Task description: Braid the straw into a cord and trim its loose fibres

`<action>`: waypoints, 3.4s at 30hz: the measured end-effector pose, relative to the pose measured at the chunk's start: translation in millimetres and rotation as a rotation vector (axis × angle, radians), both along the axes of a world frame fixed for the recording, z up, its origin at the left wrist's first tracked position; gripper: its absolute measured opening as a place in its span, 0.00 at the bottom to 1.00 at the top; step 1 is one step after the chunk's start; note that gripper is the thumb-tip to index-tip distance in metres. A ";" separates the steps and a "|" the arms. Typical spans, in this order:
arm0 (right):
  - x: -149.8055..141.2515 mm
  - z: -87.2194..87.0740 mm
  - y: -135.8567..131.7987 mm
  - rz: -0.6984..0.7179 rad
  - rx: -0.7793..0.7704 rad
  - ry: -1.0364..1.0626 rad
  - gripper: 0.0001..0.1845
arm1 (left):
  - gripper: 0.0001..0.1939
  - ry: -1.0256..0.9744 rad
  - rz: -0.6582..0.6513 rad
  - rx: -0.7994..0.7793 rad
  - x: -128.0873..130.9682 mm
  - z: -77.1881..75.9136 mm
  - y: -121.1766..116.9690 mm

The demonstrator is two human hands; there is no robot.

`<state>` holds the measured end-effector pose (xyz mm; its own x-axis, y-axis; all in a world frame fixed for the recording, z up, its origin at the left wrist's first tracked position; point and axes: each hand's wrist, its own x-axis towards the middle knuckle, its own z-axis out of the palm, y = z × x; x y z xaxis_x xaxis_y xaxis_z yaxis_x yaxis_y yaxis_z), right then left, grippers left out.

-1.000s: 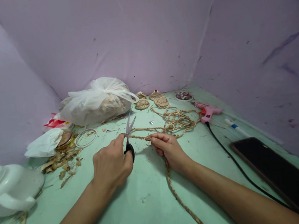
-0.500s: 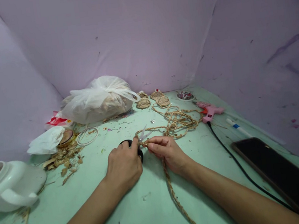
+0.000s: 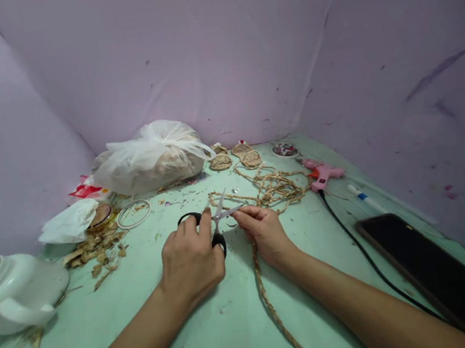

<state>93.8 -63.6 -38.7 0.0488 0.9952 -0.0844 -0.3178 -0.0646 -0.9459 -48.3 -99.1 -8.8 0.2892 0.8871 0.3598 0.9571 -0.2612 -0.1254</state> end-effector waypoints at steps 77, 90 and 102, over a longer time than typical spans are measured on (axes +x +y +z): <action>8.3 4.8 1.0 0.065 0.128 -0.087 0.08 | 0.22 -0.025 0.001 -0.159 -10.0 0.4 2.7; 9.4 8.1 -2.5 -0.033 0.364 -0.396 0.04 | 0.24 0.025 -0.012 -0.148 -10.0 1.3 2.0; 9.2 5.6 -2.6 0.080 0.388 -0.348 0.05 | 0.25 0.043 -0.074 -0.103 -11.6 2.8 1.6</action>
<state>103.0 -66.3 -33.1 -0.0695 0.9519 0.2983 0.0110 0.2997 -0.9540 -59.9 -97.6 -6.0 0.3685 0.8944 0.2534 0.9290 -0.3447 -0.1344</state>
